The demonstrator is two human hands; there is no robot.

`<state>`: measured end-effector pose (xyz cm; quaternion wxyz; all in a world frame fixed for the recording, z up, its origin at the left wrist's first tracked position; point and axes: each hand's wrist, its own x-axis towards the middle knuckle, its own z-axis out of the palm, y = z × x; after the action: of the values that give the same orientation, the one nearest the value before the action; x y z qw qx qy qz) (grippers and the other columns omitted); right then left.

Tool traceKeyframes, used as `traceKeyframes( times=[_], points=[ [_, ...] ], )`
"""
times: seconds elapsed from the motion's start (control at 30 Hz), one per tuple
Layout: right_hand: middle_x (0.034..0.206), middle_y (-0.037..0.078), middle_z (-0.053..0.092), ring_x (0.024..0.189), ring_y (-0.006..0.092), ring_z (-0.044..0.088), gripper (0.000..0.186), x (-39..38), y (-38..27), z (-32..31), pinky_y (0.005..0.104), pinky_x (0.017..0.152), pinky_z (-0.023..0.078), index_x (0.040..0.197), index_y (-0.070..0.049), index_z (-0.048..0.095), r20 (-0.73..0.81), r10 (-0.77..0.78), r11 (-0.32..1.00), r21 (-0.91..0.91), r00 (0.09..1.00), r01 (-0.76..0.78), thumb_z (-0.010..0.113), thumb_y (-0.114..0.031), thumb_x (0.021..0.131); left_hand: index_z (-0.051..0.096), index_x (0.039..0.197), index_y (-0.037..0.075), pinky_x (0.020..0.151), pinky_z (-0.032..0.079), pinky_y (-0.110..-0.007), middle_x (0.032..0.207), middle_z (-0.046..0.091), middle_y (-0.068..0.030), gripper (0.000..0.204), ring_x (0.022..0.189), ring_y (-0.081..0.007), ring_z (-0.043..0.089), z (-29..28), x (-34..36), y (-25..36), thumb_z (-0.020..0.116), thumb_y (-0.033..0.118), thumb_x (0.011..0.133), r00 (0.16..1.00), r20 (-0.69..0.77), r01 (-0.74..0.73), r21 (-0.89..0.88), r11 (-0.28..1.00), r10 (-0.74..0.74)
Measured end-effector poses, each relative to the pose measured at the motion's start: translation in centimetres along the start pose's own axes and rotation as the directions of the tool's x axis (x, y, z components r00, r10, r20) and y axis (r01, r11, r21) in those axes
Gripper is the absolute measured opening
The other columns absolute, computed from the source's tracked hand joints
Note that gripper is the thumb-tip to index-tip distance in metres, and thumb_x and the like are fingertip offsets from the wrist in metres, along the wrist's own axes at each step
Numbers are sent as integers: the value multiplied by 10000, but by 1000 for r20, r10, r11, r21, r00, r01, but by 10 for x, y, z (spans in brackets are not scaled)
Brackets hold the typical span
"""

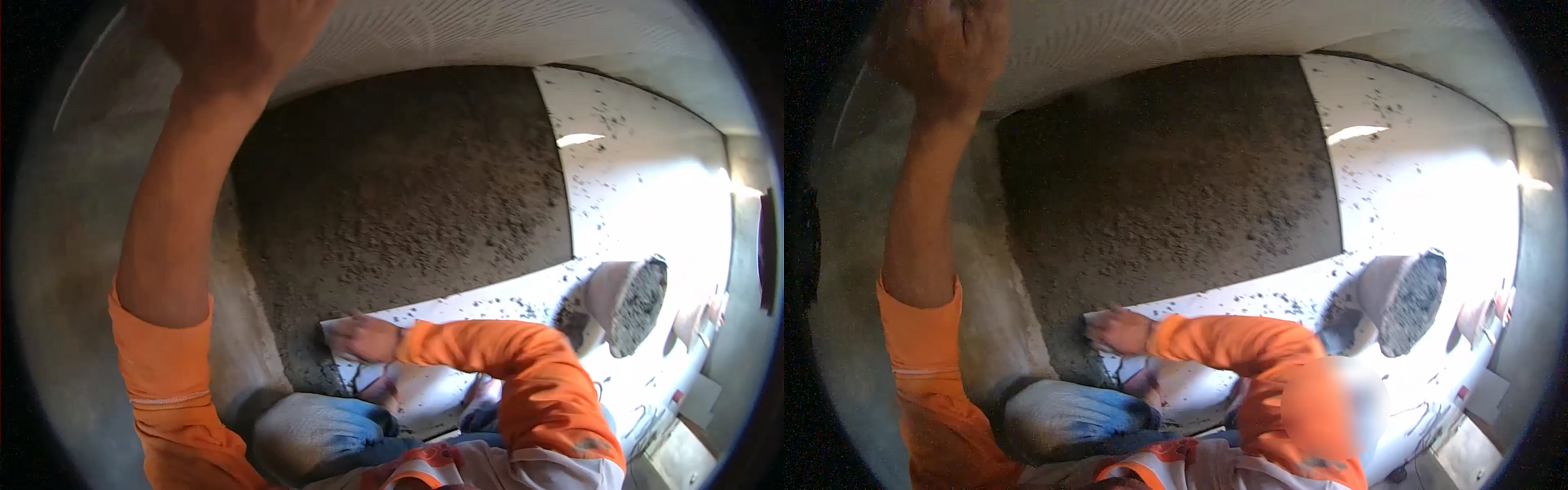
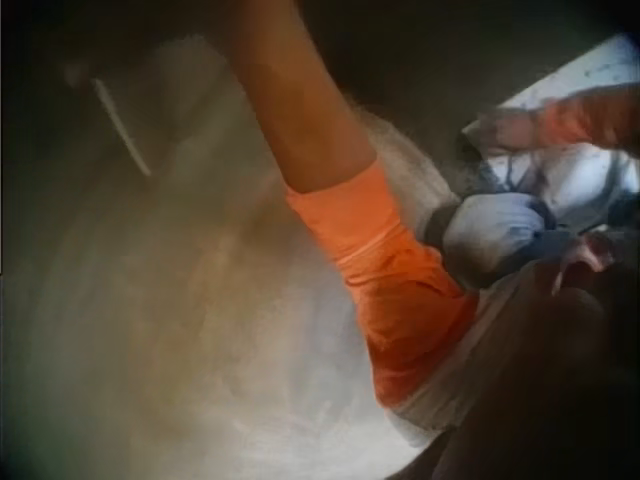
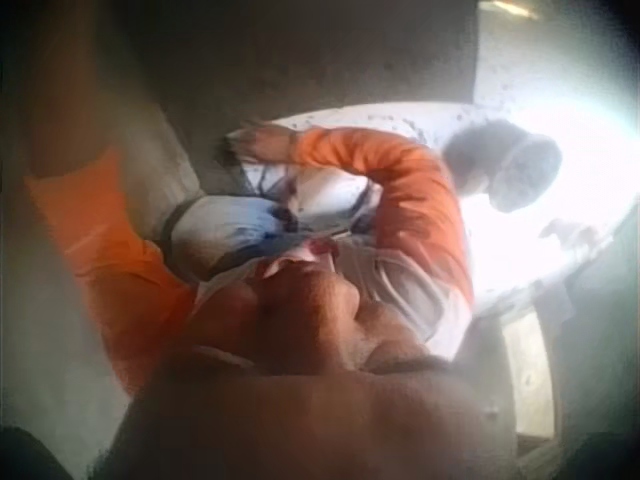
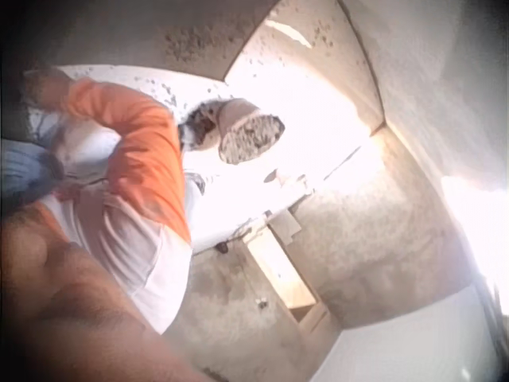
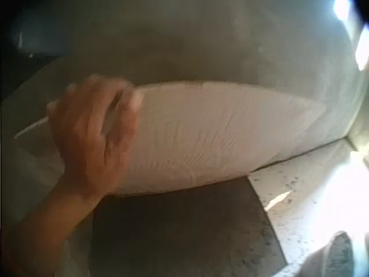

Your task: The person places tiles on a mortar-covered floor, taps them with a rubber mallet to adjust their level, and spreads more mortar onto the subfloor using a trowel.

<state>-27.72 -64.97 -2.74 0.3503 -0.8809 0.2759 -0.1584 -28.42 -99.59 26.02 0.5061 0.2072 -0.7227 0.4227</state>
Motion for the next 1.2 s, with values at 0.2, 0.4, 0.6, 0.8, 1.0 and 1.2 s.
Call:
traceKeyframes(
  times=[0.2,0.4,0.6,0.8,1.0,1.2],
  points=[
    [1031,212,655,966,329,638,486,-271,-30,-141,398,858,490,1112,-43,630,532,755,308,229,384,-923,583,-446,846,670,1065,199,735,319,-362,845,607,48,327,766,-151,538,-126,-32,94,544,453,901,877,459,151,14,988,-141],
    [871,155,640,832,258,640,386,-407,-152,-67,333,723,495,972,-21,644,399,914,-366,890,76,-271,571,-387,877,658,1070,104,751,369,-339,937,651,-9,333,838,-172,596,-222,-68,161,598,360,865,737,674,277,-224,934,-57],
    [884,144,639,840,257,639,337,-375,-231,-60,340,724,498,968,-32,642,281,960,-260,897,7,-357,577,-346,863,625,1064,86,757,387,-365,990,640,-29,337,877,-179,608,-246,-100,184,664,284,793,577,766,169,-452,876,284],
    [897,133,639,849,256,637,291,-336,-244,-138,346,726,501,963,-43,641,138,986,-39,728,90,-685,583,-304,848,570,1058,103,941,350,-541,1121,588,-54,368,1064,-204,550,-239,-161,231,682,236,734,539,727,185,-595,782,426],
    [910,122,638,857,255,636,248,-319,-250,-232,352,728,504,958,-55,639,100,927,257,531,361,-807,589,-263,834,557,1023,113,1052,174,-694,1217,532,-78,333,1185,-237,470,-237,-218,255,682,220,734,478,744,245,-624,742,467],
    [903,78,647,829,252,638,200,-315,-248,-241,362,730,507,936,-119,660,-20,893,384,554,449,-739,603,-233,781,560,998,123,1047,203,-682,1215,537,-74,332,1183,-240,478,-232,-235,265,709,211,715,463,751,311,-634,708,470]
  ],
)
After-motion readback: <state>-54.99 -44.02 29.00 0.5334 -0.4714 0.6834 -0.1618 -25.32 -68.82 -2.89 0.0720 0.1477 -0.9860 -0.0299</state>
